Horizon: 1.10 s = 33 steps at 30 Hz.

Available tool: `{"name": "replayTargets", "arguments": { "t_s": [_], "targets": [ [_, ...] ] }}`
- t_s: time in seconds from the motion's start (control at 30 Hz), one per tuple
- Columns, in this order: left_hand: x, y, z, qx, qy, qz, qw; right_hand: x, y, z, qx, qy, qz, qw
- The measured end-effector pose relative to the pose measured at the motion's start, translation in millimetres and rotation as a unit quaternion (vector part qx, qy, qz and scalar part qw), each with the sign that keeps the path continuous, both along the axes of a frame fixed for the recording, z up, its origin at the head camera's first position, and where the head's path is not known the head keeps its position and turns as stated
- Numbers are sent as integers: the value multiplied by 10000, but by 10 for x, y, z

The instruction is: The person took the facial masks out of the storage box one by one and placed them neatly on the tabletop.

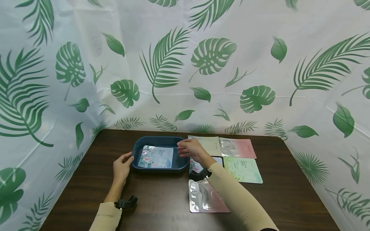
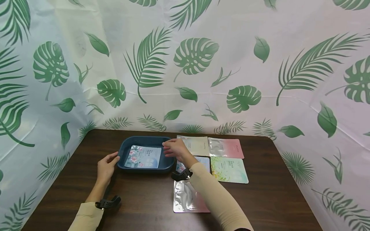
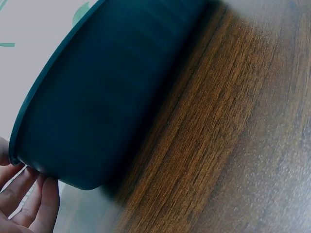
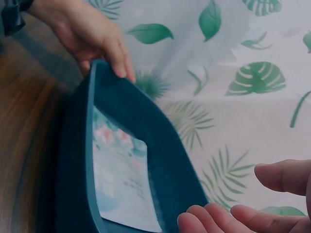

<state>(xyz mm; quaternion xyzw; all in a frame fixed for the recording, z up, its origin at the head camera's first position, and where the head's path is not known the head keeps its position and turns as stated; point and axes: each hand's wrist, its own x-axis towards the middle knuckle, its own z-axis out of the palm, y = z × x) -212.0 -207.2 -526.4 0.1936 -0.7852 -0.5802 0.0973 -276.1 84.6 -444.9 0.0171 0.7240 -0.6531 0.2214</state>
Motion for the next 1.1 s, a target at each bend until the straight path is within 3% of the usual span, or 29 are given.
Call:
{"name": "replayTargets", "arguments": {
  "t_s": [0.3, 0.67, 0.77, 0.9, 0.97, 1.1],
  "targets": [
    [5, 21, -18, -15, 14, 8, 10000, -21, -253, -102, 195, -265, 110, 9994],
    [5, 14, -24, 29, -37, 61, 10000, -30, -478, -232, 1012, -279, 316, 9940],
    [6, 14, -34, 17, -87, 22, 10000, -18, -522, -271, 1764, 133, 479, 9831],
    [17, 5, -27, 62, -82, 45, 9999, 4, -590, -280, 2889, 674, 792, 9517],
    [18, 0, -14, 73, -54, 41, 10000, 5, -621, -279, 3185, 725, 849, 9413],
    [10, -13, 4, 99, -30, 33, 9999, -6, -654, -292, 3235, 584, 775, 9412]
  ]
}}
